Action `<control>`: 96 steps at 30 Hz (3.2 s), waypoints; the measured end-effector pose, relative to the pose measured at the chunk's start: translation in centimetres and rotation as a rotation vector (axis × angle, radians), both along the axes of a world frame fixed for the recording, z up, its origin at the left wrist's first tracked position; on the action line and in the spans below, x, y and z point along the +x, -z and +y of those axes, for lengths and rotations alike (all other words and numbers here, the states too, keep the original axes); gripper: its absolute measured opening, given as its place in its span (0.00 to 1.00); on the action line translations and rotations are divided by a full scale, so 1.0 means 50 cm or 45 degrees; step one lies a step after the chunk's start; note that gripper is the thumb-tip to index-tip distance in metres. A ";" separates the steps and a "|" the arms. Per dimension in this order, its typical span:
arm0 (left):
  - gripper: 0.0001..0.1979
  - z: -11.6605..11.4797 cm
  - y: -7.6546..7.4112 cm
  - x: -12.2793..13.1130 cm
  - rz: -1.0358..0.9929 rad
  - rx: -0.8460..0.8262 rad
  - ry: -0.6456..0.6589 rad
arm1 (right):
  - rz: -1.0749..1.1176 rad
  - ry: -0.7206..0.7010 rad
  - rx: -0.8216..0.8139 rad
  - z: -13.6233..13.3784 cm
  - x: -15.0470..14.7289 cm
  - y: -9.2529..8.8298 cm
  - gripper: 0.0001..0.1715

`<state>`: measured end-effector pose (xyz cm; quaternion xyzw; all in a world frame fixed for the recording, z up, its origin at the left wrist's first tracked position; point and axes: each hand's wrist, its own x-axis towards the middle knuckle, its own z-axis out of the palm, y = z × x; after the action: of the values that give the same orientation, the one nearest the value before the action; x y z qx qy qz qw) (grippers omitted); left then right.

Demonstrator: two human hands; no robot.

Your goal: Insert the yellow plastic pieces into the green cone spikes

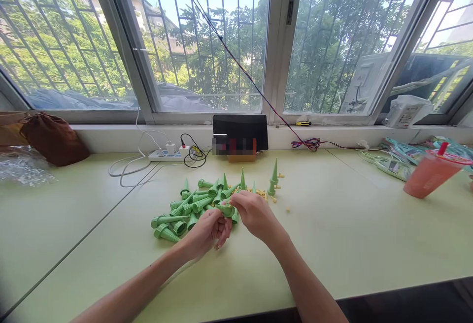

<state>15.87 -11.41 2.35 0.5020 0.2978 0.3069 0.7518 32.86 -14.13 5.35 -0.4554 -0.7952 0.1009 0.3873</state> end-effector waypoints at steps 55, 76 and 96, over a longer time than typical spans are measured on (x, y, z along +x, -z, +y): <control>0.19 -0.010 0.001 -0.002 0.236 0.814 -0.542 | 0.079 0.173 0.042 -0.004 -0.007 -0.001 0.19; 0.34 0.003 -0.011 -0.009 0.038 0.171 -0.031 | 0.007 -0.035 0.057 -0.003 -0.004 -0.003 0.17; 0.20 -0.004 -0.013 -0.015 0.224 0.648 -0.177 | -0.020 0.052 -0.049 -0.004 -0.002 -0.002 0.18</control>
<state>15.13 -11.61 3.01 0.6779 0.3091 0.3779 0.5497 32.76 -14.31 5.42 -0.4796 -0.7868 0.1046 0.3742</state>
